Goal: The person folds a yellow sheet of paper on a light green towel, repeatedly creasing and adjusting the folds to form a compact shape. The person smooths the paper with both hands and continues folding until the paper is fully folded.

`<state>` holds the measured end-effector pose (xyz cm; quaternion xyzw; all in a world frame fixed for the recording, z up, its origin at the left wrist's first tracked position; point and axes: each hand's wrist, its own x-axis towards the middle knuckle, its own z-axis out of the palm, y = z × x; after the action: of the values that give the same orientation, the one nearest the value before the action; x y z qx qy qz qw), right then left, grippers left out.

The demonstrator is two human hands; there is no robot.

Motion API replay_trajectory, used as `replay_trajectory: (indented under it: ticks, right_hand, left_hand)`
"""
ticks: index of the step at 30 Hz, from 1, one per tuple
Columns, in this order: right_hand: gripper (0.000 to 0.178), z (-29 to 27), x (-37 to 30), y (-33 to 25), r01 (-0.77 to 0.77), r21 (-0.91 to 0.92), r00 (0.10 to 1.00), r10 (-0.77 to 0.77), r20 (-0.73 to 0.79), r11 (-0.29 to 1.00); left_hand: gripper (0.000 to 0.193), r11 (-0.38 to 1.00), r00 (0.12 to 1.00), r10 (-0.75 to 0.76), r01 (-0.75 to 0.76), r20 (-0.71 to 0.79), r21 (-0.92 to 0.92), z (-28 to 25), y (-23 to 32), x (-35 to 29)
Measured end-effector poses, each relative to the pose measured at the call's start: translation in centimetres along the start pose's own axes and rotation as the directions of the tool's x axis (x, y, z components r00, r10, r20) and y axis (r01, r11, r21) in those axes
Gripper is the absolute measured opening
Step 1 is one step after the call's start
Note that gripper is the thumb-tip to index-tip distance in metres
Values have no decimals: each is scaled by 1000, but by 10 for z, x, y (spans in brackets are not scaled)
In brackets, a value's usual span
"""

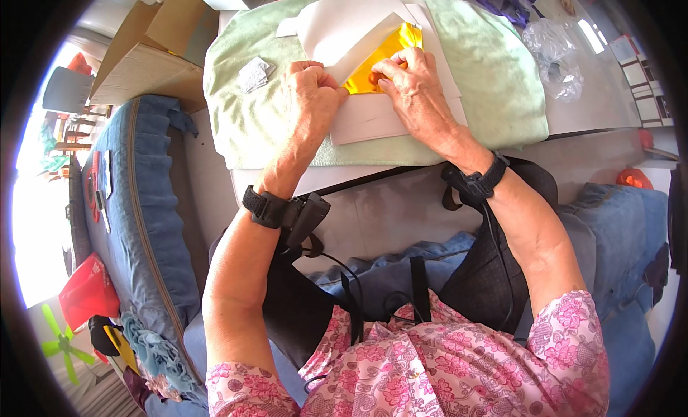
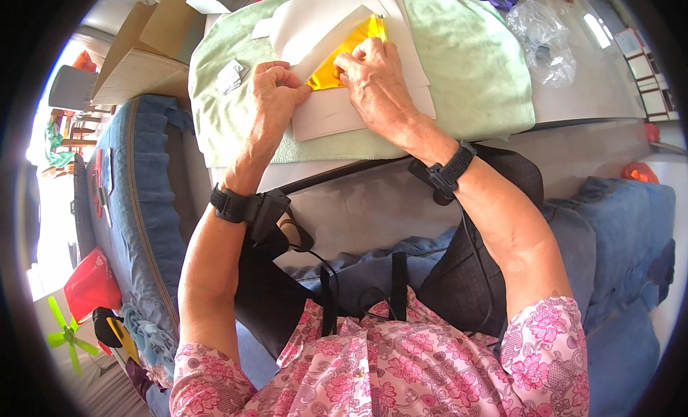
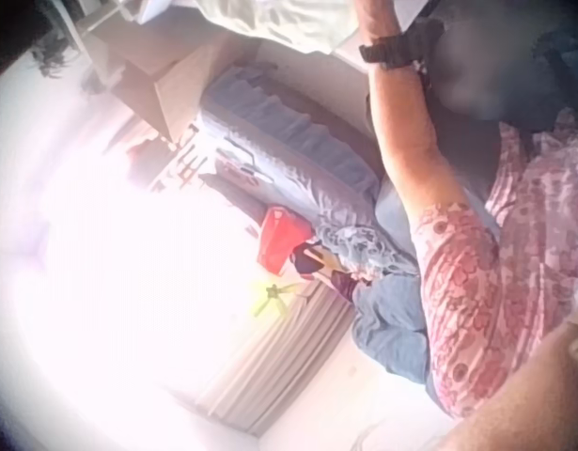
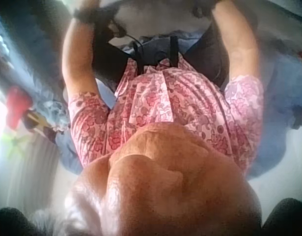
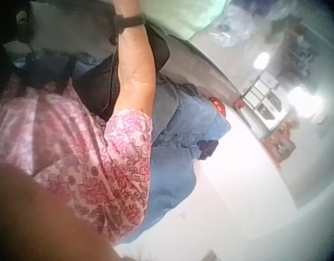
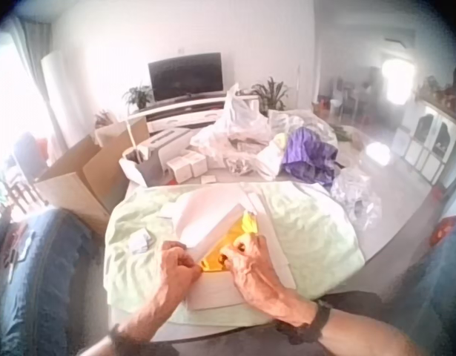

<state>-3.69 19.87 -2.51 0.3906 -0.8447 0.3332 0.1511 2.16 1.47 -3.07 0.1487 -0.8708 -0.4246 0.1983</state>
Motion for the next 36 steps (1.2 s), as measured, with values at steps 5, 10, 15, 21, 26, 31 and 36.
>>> replay_trajectory:
  ticks: [5, 10, 15, 21, 26, 31, 36]
  right_hand:
    - [20, 0, 0, 1, 8, -49, 1000, -9, -14, 999]
    - [20, -1, 0, -1, 4, -35, 1000, -5, -21, 999]
    - [21, -1, 2, -2, 1, -53, 1000, -1, -12, 999]
    - [13, 1, 1, 1, 30, 26, 999, -29, -44, 999]
    - [13, 3, 1, 5, 23, -10, 997, -23, -69, 1000]
    - [14, 5, 1, 2, 12, 45, 997, -8, -83, 999]
    - [14, 3, 2, 3, 17, 46, 997, -13, -76, 999]
  left_hand:
    - [13, 991, 994, -108, 109, 18, -81, -6, 19, -3]
    - [15, 979, 993, -122, 121, 5, -162, -11, 16, -3]
    - [18, 955, 988, -152, 150, 12, -257, -11, 7, -1]
    - [14, 989, 996, -64, 55, -61, -139, -23, 16, -6]
    - [22, 804, 850, 515, -432, -113, 409, -18, 35, -22]
    - [35, 704, 780, 606, -617, 155, 351, 2, 49, -52]
    - [46, 746, 826, 512, -563, 234, 356, 10, 37, -58]
